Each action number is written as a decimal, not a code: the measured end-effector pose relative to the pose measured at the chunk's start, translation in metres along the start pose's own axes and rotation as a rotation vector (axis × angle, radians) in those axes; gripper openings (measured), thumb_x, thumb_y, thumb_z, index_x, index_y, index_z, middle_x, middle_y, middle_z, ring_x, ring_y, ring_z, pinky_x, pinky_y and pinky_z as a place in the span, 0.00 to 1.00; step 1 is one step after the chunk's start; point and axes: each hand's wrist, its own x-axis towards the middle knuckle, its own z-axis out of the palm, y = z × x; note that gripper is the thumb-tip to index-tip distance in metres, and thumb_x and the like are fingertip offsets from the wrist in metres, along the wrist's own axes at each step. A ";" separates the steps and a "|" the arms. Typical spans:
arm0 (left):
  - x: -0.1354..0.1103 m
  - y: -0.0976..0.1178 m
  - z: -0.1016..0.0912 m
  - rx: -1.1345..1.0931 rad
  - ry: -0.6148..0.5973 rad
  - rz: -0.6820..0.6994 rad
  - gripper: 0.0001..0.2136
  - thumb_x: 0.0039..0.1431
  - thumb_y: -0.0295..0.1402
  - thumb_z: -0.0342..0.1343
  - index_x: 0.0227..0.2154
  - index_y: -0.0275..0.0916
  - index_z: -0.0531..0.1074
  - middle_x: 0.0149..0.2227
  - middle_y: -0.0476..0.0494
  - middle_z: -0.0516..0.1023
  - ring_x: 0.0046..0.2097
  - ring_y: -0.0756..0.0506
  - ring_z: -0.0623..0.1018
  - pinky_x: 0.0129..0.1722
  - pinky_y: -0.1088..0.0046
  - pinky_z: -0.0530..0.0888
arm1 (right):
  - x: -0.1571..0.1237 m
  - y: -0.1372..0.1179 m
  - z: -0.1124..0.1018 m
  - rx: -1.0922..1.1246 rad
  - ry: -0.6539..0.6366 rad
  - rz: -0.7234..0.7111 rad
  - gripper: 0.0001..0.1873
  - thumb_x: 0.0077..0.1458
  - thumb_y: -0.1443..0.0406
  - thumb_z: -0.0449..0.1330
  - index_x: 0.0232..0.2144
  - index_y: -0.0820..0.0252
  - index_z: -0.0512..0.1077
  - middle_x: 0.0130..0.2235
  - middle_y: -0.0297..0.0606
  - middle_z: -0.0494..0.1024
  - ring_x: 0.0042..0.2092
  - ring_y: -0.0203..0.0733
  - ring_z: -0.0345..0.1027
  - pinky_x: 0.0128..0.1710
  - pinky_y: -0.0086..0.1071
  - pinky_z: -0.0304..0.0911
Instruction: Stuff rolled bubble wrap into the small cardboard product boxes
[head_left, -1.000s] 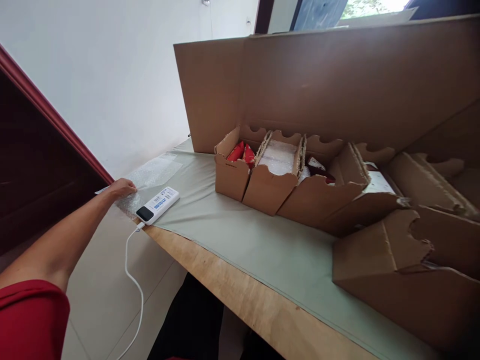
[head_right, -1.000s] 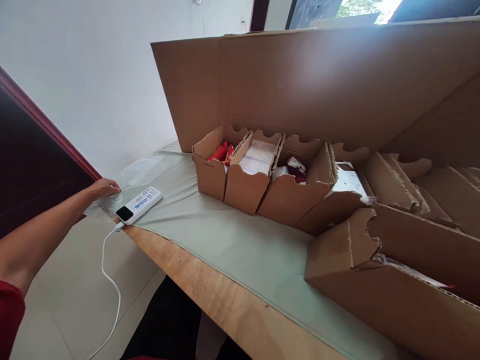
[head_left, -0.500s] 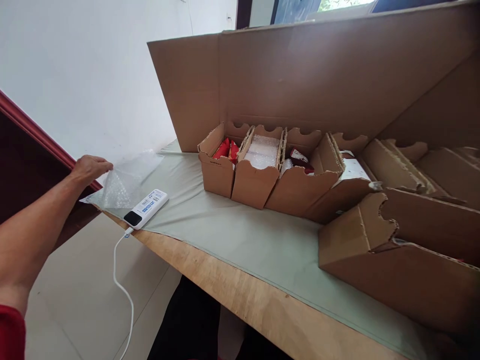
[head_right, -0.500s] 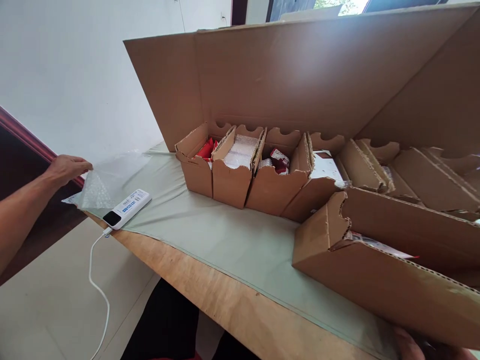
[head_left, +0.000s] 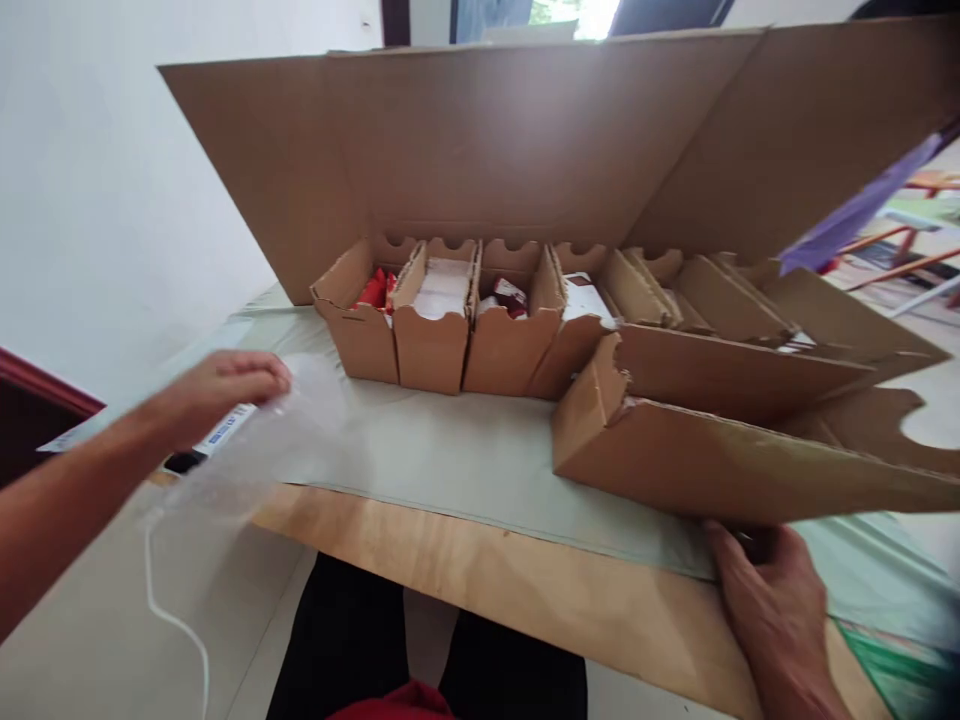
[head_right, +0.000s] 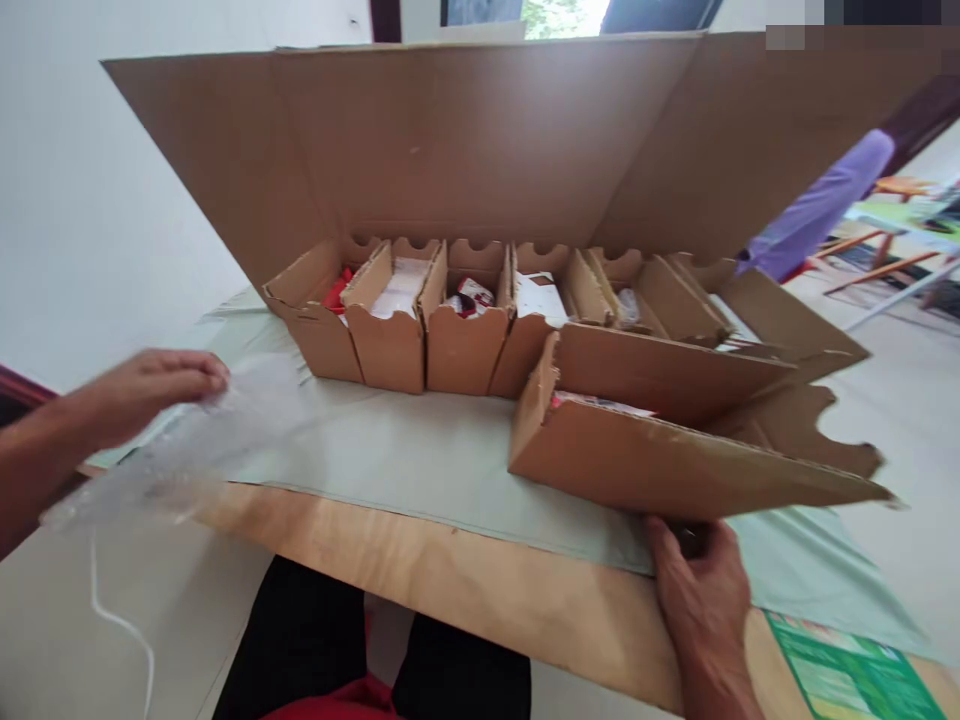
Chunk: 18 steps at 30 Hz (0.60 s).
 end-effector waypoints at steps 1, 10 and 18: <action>-0.006 0.006 0.028 0.042 -0.103 0.050 0.12 0.52 0.42 0.57 0.28 0.36 0.74 0.25 0.53 0.72 0.31 0.50 0.69 0.34 0.74 0.67 | -0.001 0.001 0.000 0.026 -0.005 0.021 0.24 0.42 0.46 0.59 0.36 0.54 0.65 0.34 0.42 0.74 0.36 0.55 0.69 0.37 0.47 0.63; -0.013 0.032 0.206 0.197 -0.261 0.466 0.21 0.60 0.44 0.52 0.52 0.38 0.71 0.47 0.38 0.79 0.43 0.40 0.78 0.43 0.60 0.75 | -0.009 0.019 0.004 0.249 0.003 -0.042 0.32 0.46 0.48 0.61 0.50 0.61 0.69 0.45 0.47 0.78 0.42 0.52 0.71 0.46 0.47 0.66; -0.018 0.092 0.264 0.004 -0.278 0.600 0.28 0.60 0.41 0.56 0.62 0.38 0.64 0.56 0.34 0.73 0.52 0.37 0.76 0.50 0.55 0.76 | -0.010 0.032 0.003 0.452 -0.009 -0.074 0.35 0.52 0.51 0.64 0.59 0.58 0.64 0.58 0.50 0.73 0.56 0.55 0.69 0.53 0.49 0.66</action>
